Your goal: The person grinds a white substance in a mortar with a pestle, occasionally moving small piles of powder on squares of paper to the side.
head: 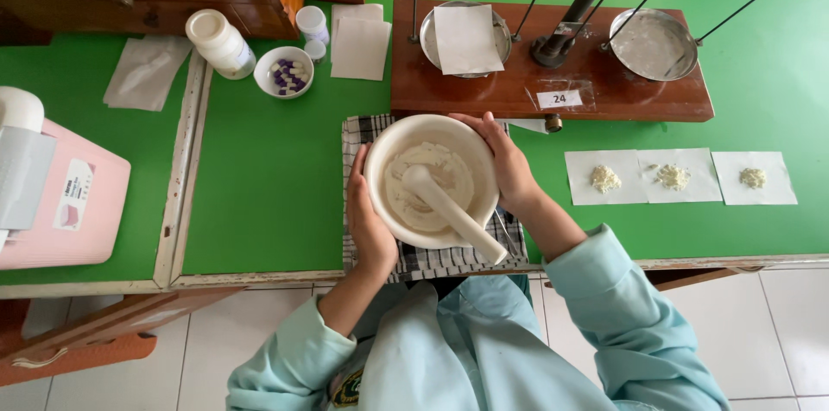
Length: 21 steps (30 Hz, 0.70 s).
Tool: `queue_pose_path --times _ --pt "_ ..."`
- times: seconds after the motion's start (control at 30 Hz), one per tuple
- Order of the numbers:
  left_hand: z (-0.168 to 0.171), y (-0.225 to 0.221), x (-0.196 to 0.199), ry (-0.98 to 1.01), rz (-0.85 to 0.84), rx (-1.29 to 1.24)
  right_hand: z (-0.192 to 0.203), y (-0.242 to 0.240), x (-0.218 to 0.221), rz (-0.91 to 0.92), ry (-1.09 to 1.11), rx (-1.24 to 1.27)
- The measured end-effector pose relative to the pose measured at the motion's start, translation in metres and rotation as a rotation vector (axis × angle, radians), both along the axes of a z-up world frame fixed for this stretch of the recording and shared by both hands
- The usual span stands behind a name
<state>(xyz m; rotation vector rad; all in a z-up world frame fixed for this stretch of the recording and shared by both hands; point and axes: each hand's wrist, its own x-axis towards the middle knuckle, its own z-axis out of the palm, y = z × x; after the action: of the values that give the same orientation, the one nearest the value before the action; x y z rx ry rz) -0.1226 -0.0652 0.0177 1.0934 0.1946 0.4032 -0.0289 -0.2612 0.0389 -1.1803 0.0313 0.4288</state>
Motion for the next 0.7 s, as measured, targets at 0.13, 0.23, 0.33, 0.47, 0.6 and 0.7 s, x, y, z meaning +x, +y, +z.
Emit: queue_pose_path --times 0.13,0.23,0.33,0.47,0.6,0.7 --pt "0.026 0.006 0.013 -0.032 -0.042 0.028 0.005 -0.007 -0.016 -0.068 -0.029 0.004" --pt "0.044 0.013 0.031 -0.038 -0.155 0.000 0.006 -0.011 -0.033 -0.164 -0.058 0.021" --pt "0.041 0.025 0.060 -0.039 -0.311 -0.143 -0.005 -0.006 -0.061 -0.259 -0.100 0.020" --pt "0.023 0.041 0.110 0.164 -0.765 -0.282 -0.005 0.019 -0.111 -0.333 -0.232 0.166" --pt "0.035 0.037 0.133 0.312 -1.013 -0.277 -0.021 0.042 -0.155 -0.368 -0.228 0.230" --pt "0.055 0.039 0.129 0.308 -1.187 -0.098 -0.014 0.048 -0.164 -0.365 -0.159 0.374"
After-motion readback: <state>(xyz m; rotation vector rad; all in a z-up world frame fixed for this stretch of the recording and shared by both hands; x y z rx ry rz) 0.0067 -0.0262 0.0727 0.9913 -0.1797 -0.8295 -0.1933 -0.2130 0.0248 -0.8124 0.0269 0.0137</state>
